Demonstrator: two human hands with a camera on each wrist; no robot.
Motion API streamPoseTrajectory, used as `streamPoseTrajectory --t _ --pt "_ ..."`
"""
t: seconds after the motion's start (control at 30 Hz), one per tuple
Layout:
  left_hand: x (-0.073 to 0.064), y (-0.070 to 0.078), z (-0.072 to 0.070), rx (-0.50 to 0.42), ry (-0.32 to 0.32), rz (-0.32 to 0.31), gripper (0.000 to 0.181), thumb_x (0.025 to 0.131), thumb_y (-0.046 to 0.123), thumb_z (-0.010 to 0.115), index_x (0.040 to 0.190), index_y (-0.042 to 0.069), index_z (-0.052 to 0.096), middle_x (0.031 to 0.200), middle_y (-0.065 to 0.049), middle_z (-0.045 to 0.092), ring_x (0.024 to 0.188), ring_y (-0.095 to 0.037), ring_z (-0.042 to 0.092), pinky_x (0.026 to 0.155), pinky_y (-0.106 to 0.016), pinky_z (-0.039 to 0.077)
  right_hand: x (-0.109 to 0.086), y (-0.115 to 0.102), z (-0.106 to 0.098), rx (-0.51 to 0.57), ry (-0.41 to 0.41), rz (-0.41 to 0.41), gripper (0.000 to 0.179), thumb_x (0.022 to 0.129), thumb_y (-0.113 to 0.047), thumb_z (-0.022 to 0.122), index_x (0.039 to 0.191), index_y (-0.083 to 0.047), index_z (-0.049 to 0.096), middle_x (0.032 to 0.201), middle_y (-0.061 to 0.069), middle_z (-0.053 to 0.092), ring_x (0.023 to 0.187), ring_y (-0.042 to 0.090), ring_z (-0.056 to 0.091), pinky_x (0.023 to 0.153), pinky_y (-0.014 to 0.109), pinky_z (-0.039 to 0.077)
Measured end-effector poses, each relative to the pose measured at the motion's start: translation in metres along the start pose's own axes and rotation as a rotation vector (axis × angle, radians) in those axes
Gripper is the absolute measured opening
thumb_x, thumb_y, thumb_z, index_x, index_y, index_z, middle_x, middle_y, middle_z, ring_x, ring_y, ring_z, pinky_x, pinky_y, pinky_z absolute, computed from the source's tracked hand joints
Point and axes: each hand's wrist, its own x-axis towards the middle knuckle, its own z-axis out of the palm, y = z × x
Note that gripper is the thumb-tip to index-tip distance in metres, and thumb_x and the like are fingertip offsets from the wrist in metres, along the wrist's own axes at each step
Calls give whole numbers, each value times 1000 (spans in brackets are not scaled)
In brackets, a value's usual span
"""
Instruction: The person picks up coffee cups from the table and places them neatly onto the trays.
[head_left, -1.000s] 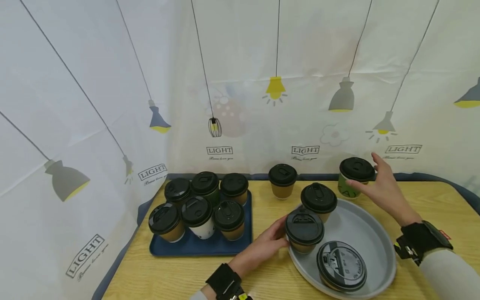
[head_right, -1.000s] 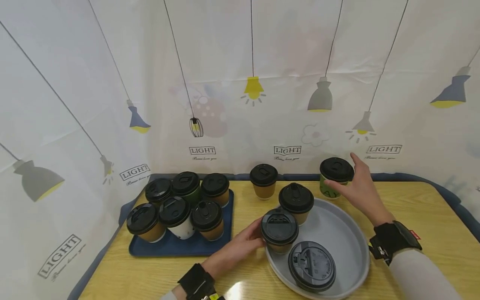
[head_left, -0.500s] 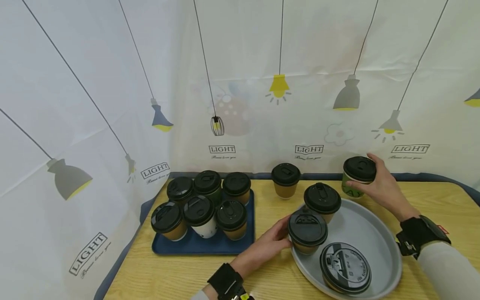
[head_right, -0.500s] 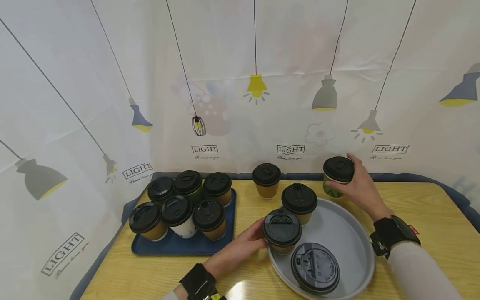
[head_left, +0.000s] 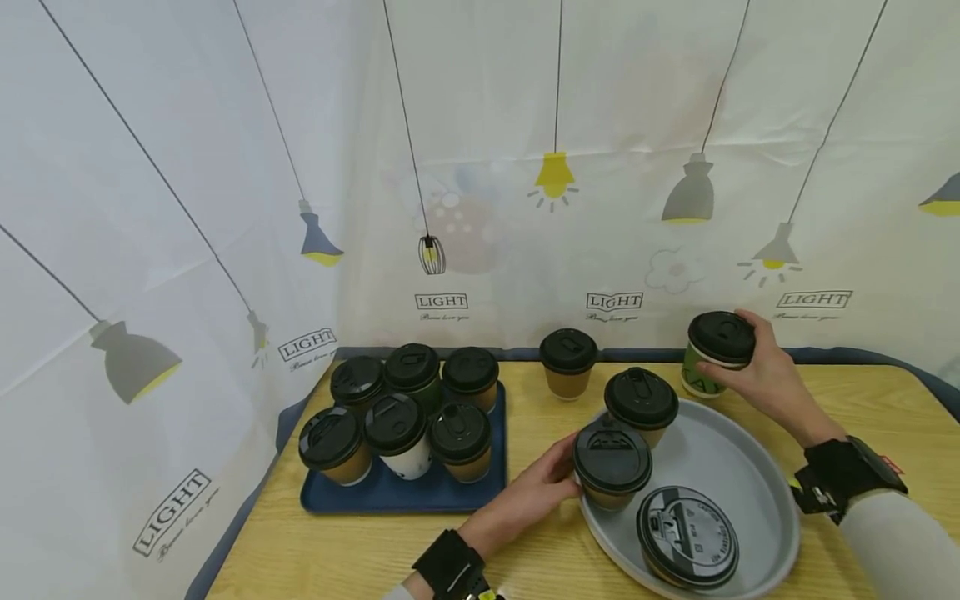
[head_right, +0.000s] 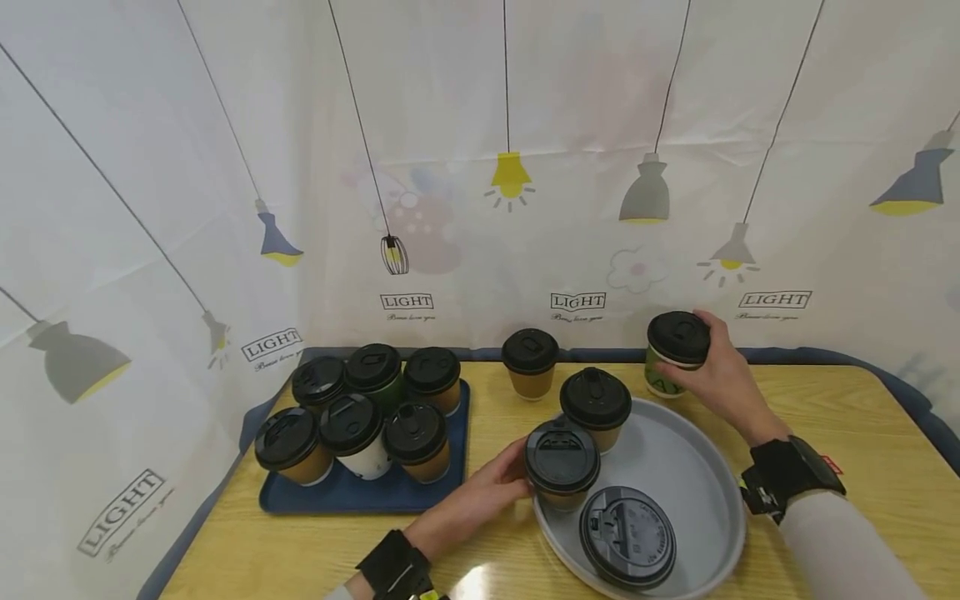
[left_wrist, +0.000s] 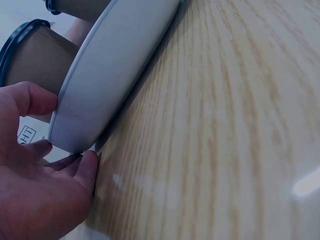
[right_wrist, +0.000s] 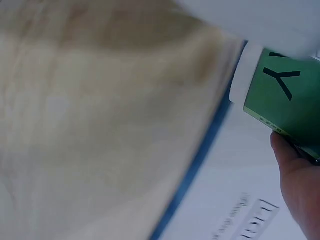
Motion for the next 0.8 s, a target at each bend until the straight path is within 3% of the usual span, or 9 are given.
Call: streamPoseTrajectory --t 0.33,0.43,0.53,0.7,0.77,0.8 --pt "-2 0 0 -5 -3 13 76 97 7 57 165 18 26 166 -4 33 152 -25 32 118 -38 33 -34 -37 -22 11 73 -51 109 90 -31 82 165 -10 6 147 42 33 122 63 44 85 73 39" --pt "-2 1 0 -6 -2 12 76 97 7 57 165 18 26 166 -4 33 152 -25 32 118 -38 32 -48 -42 -26 30 88 -85 108 89 -23 84 165 -9 9 150 38 31 121 54 46 87 47 48" --pt "-2 0 0 -7 -2 14 76 97 7 56 165 18 26 166 -4 33 152 -25 32 119 -39 31 -61 -45 -28 37 95 -108 108 87 -19 86 164 -8 12 149 35 33 117 45 48 78 21 42" --pt "-1 -1 0 -10 -6 20 75 97 8 56 165 18 26 166 -4 33 152 -25 31 119 -39 31 -80 -48 -27 25 90 -110 111 85 -19 88 165 -10 12 148 39 33 120 55 47 86 35 44" --pt "-1 -1 0 -12 -9 20 75 97 8 56 165 18 26 166 -4 33 152 -25 31 119 -39 31 -85 -48 -25 23 91 -114 111 83 -18 89 165 -11 14 147 40 34 121 58 46 87 33 43" --pt "-1 -1 0 -16 -12 20 75 98 8 56 165 18 25 166 -4 33 152 -25 31 119 -39 31 -88 -47 -24 20 94 -119 111 82 -18 90 164 -10 15 146 40 36 121 58 47 83 25 41"
